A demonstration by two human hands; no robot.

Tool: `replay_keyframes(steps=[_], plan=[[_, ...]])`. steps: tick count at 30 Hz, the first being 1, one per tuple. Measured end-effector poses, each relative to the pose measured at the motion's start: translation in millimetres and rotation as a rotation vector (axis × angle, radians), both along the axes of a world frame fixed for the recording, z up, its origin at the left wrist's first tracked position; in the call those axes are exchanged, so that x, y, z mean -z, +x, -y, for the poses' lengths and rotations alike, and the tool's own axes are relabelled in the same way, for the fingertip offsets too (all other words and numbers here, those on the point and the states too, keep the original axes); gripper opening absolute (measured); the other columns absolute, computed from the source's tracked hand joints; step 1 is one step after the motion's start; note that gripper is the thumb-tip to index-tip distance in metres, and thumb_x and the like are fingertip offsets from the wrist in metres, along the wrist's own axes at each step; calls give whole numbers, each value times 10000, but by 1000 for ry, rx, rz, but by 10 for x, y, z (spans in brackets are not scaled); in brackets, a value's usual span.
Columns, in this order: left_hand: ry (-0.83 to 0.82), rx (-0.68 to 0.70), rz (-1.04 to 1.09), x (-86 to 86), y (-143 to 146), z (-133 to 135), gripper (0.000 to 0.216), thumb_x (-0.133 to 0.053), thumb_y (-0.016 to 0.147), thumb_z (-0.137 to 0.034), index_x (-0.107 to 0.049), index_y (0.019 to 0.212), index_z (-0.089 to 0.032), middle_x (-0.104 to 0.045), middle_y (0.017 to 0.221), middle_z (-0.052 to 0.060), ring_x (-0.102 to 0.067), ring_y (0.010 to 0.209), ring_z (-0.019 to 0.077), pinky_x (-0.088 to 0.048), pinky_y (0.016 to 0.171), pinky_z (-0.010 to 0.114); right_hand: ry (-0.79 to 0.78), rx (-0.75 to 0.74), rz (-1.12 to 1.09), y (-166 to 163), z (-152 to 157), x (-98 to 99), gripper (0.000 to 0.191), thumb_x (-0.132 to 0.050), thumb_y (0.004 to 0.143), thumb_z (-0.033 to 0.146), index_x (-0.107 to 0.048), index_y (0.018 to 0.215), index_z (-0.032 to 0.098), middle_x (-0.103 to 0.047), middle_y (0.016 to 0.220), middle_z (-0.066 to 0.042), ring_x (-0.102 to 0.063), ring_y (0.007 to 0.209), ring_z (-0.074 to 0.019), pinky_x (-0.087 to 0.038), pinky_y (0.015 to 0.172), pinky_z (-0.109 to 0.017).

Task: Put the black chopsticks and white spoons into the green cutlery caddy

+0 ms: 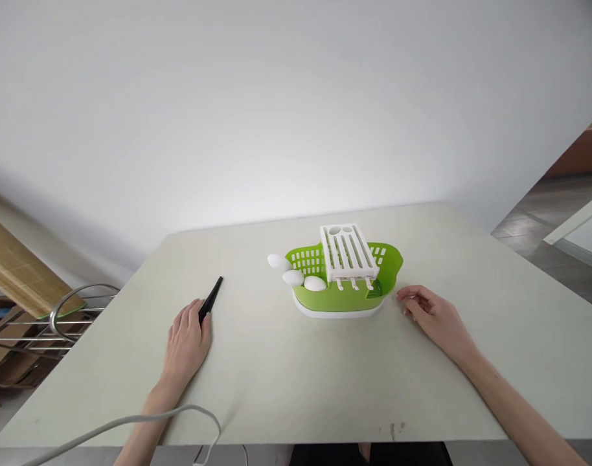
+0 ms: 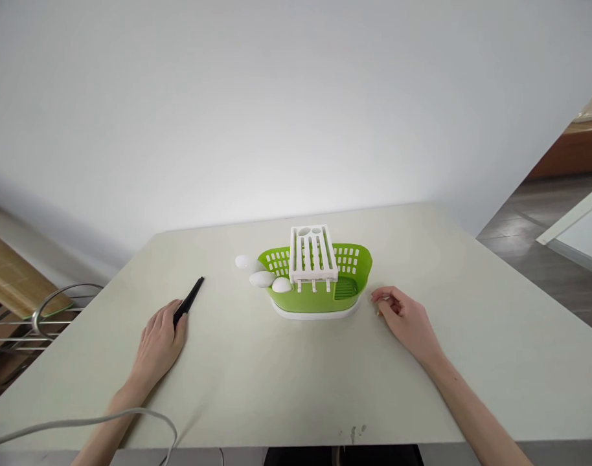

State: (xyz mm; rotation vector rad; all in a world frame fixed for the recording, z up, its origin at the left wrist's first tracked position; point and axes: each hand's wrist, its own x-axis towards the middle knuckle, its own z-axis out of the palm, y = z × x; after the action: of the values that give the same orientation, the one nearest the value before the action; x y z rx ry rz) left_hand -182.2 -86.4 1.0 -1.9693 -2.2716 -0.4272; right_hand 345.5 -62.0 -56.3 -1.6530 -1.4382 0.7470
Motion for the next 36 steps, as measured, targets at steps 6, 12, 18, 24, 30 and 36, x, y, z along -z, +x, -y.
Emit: replay_keyframes(steps=[6,12,18,24,30,36], plan=[[-118,-12,-4,53,-53,-32,700,-169,1061,-464,-351,1626,-92,-381,1683,140,-272,1589,347,-257,1279,554,-13,6,2,3,-5,-9,249,-537,845,387,-703,974,253,-765,872,-22,-680,744,-208,-499,739,-331],[-116,29,-36,129,-139,-32,708,-210,1051,-465,-369,1624,-80,-369,1685,149,-272,1591,344,-255,1287,548,-18,13,11,1,-4,-4,246,-534,840,383,-707,960,256,-755,834,-11,-675,729,-203,-494,723,-325],[72,100,-71,-112,131,-16,689,-358,1038,-509,-397,1602,-115,-386,1669,192,-205,1603,401,-235,1271,624,-20,13,20,3,-4,-1,244,-535,838,375,-706,966,255,-749,811,-11,-676,723,-208,-498,725,-331],[21,394,406,-456,869,-19,727,-531,1011,-536,-249,1635,-293,-356,1690,136,-363,1555,314,-329,1259,556,17,0,-1,-4,-18,9,233,-540,843,361,-708,963,252,-768,849,-25,-686,724,-206,-509,709,-325],[24,600,728,-575,1632,-150,1249,-828,807,-533,83,1647,-371,-264,1705,195,-307,1576,355,-313,1251,607,14,14,-26,-35,-31,-37,238,-540,836,372,-713,941,248,-739,767,-13,-684,713,-209,-513,731,-332],[119,630,689,-706,1926,-412,1021,-858,786,-508,-262,1597,-332,-368,1653,154,-398,1520,333,-357,1236,526,26,9,-60,-50,-61,-36,245,-521,831,353,-704,953,246,-739,775,-9,-678,700,-202,-507,723,-334]])
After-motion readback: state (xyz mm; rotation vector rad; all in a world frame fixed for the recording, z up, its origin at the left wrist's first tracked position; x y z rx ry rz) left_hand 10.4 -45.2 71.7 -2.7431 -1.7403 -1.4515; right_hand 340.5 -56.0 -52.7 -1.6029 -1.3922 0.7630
